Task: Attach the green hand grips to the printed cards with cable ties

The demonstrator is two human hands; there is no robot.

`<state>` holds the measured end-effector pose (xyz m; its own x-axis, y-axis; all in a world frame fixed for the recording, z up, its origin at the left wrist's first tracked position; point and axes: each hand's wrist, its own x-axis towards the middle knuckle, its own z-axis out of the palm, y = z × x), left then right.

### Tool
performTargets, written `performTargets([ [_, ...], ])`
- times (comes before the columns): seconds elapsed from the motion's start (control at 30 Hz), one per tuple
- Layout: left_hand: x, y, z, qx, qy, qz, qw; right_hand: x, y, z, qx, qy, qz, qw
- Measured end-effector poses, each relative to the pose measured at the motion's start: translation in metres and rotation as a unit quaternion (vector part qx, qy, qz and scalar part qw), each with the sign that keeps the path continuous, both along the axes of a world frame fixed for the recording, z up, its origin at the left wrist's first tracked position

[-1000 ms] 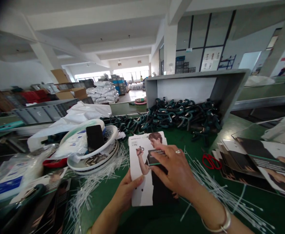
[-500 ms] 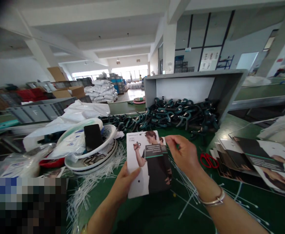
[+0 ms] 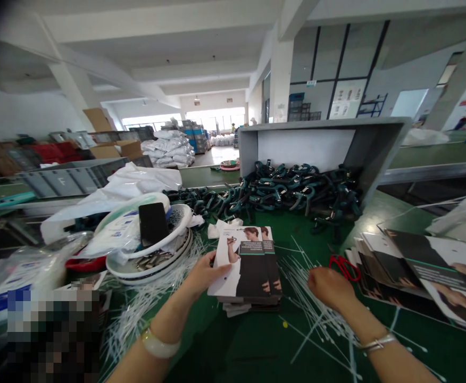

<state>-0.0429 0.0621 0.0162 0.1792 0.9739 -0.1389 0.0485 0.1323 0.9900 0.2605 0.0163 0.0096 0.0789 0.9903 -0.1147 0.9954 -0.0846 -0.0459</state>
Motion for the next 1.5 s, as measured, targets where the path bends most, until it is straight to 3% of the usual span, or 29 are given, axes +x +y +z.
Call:
performTargets([
  [0.2,-0.008,-0.018,-0.004,-0.030,-0.120,-0.031,0.992,0.023,0.002,0.015,0.052,0.115,-0.027,0.992],
  [0.37,-0.010,-0.024,-0.003,-0.017,-0.131,-0.032,0.991,-0.012,-0.007,0.049,0.112,0.291,0.001,0.950],
  [0.5,-0.008,-0.029,0.003,0.001,-0.113,-0.018,0.993,-0.061,-0.015,0.068,0.005,0.418,0.088,0.904],
  [0.6,-0.010,-0.032,0.008,-0.020,-0.075,-0.021,0.997,-0.081,-0.014,0.069,-0.072,0.478,0.088,0.871],
  [0.8,-0.021,-0.033,0.010,-0.030,-0.137,-0.095,0.985,-0.086,-0.003,0.061,-0.158,0.566,0.042,0.808],
  [0.97,-0.022,-0.032,0.008,-0.039,-0.170,-0.096,0.980,-0.091,0.001,0.064,-0.191,0.586,0.039,0.787],
  [1.17,-0.021,-0.031,0.009,-0.030,-0.175,-0.082,0.981,-0.097,-0.004,0.071,-0.199,0.557,0.049,0.805],
  [1.27,-0.021,-0.031,0.011,-0.029,-0.165,-0.061,0.984,-0.097,-0.011,0.078,-0.171,0.481,0.092,0.855],
  [1.4,-0.019,-0.034,0.017,-0.013,-0.154,-0.039,0.987,-0.097,-0.019,0.093,-0.067,0.287,0.146,0.944],
  [1.5,-0.017,-0.037,0.023,0.000,-0.133,-0.030,0.991,-0.101,-0.022,0.107,-0.014,0.168,0.165,0.972],
])
